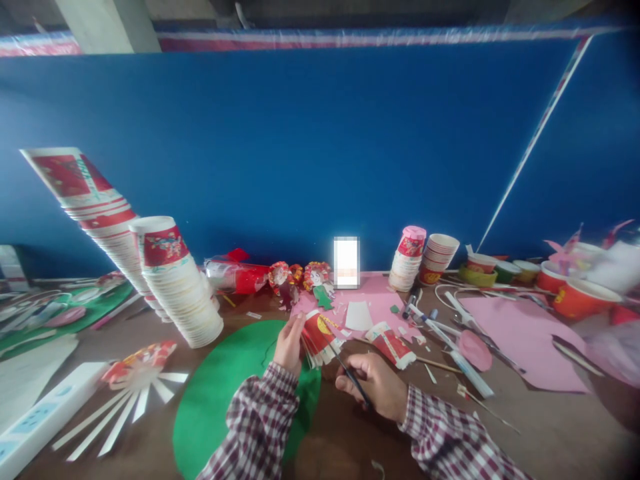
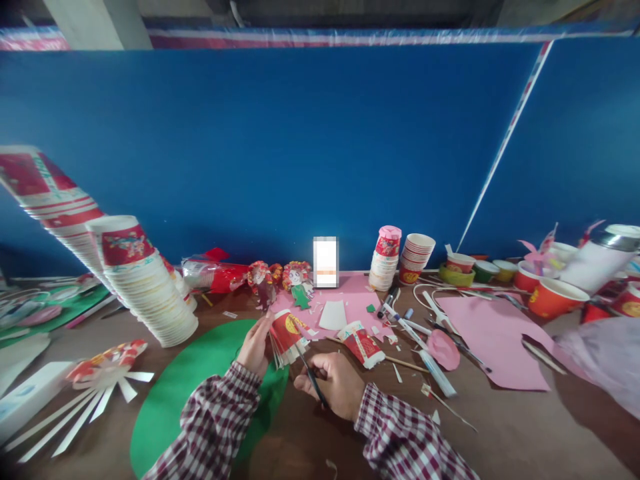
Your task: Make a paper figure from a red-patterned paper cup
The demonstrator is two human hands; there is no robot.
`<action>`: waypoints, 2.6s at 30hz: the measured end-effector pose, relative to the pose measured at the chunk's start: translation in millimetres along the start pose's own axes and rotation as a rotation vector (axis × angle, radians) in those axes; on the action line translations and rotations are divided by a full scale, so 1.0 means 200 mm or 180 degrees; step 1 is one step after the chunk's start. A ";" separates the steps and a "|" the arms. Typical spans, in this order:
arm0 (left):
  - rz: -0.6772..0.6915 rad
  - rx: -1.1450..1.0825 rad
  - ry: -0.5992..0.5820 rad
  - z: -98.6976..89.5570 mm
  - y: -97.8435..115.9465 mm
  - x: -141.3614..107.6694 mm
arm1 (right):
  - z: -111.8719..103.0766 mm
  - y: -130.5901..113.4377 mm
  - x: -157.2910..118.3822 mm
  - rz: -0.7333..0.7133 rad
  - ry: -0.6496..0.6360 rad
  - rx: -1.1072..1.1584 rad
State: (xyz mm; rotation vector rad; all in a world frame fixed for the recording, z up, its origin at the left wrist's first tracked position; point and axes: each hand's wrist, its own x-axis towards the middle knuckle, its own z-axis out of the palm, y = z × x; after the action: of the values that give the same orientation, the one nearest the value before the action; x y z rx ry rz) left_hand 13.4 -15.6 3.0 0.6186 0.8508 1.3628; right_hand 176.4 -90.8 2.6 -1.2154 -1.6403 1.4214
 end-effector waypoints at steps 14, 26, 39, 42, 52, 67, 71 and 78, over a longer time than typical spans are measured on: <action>-0.0029 0.0082 0.0087 0.00 -0.01 0.01 | -0.01 -0.02 0.00 -0.0044 0.0041 -0.0275; -0.0013 0.0148 -0.0004 -0.02 -0.01 0.02 | -0.01 -0.03 0.00 -0.0087 0.0056 -0.0438; 0.0030 0.0283 -0.0010 0.03 -0.02 0.00 | -0.01 -0.01 0.00 -0.0043 -0.0001 -0.0022; 0.0034 0.0361 -0.0044 0.03 -0.02 -0.01 | -0.01 0.01 0.01 -0.0056 0.0001 -0.0065; 0.0039 0.0384 0.0018 0.03 -0.02 -0.02 | -0.01 0.02 0.01 -0.0093 0.0061 -0.0130; 0.0071 0.0494 -0.0048 0.02 -0.03 -0.01 | -0.01 0.02 0.01 -0.0088 0.0133 -0.0091; 0.0107 0.0564 -0.0114 0.02 -0.03 -0.01 | 0.00 0.01 0.01 -0.0028 0.0093 0.0181; 0.0284 0.0836 -0.0180 0.03 -0.03 -0.02 | -0.01 0.02 0.02 -0.0074 0.0084 0.0263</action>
State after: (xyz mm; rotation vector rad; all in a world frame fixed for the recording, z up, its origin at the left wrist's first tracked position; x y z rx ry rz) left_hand 21.3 -19.2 2.0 0.9034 0.9741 1.3168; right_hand 177.4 -87.2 -0.4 -1.1603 -1.5575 1.4383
